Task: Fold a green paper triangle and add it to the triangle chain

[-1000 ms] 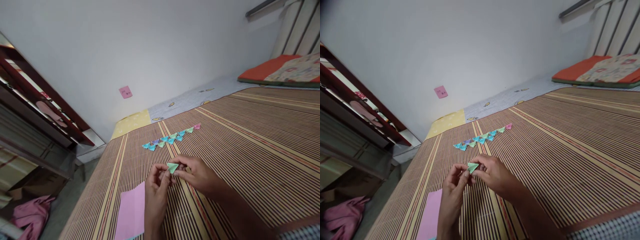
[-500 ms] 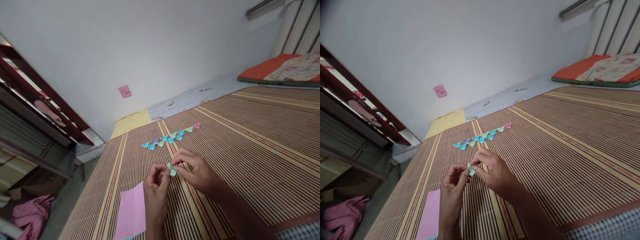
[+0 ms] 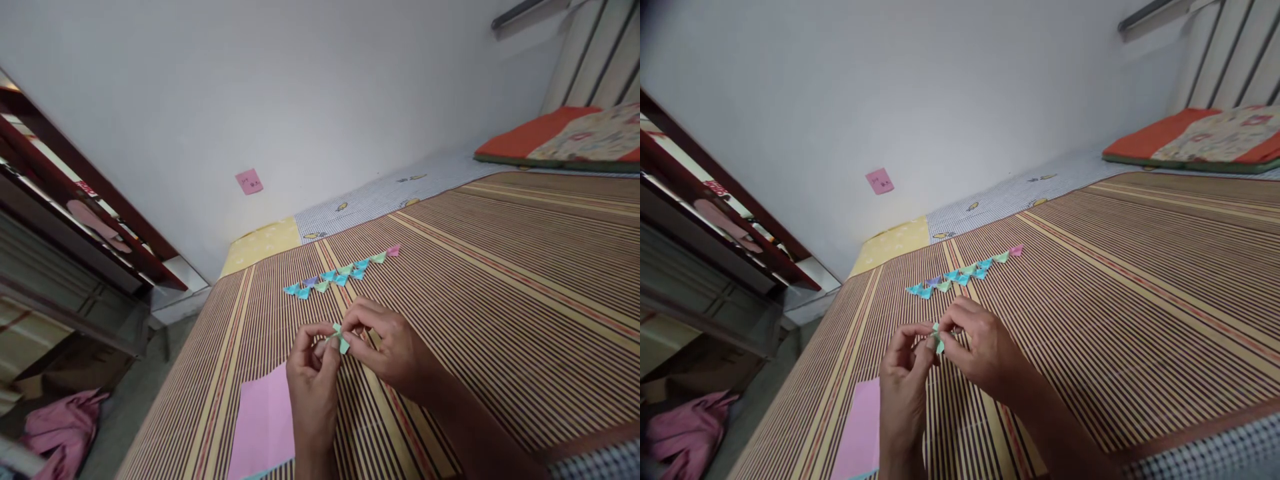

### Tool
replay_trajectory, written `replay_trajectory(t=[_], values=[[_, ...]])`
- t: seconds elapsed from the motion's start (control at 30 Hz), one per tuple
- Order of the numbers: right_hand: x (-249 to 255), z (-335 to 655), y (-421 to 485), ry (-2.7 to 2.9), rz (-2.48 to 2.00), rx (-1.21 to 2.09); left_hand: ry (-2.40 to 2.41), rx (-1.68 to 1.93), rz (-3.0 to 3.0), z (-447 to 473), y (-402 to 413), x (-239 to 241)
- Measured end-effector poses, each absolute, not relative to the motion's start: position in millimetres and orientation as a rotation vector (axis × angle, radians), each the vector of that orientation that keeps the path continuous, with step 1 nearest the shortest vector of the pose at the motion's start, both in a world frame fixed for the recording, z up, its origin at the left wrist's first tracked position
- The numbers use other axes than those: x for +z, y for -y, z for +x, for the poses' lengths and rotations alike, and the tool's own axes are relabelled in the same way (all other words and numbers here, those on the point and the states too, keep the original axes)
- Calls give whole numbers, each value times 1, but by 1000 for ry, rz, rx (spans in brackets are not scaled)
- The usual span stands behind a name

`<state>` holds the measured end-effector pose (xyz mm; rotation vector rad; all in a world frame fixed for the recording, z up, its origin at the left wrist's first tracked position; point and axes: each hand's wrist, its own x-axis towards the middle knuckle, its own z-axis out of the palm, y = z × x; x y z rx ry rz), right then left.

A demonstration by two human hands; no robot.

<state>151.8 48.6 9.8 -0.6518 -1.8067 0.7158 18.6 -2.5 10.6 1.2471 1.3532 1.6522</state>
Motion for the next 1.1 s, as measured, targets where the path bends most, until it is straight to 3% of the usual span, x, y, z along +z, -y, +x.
replay_trajectory(t=[0.3,1.1], values=[[4,147,-48,1864,-656,504,-1419,1625,1371,17,2,5],[2,145,-49,1749,-625,424,-1303,1724,1242,20,4,4]])
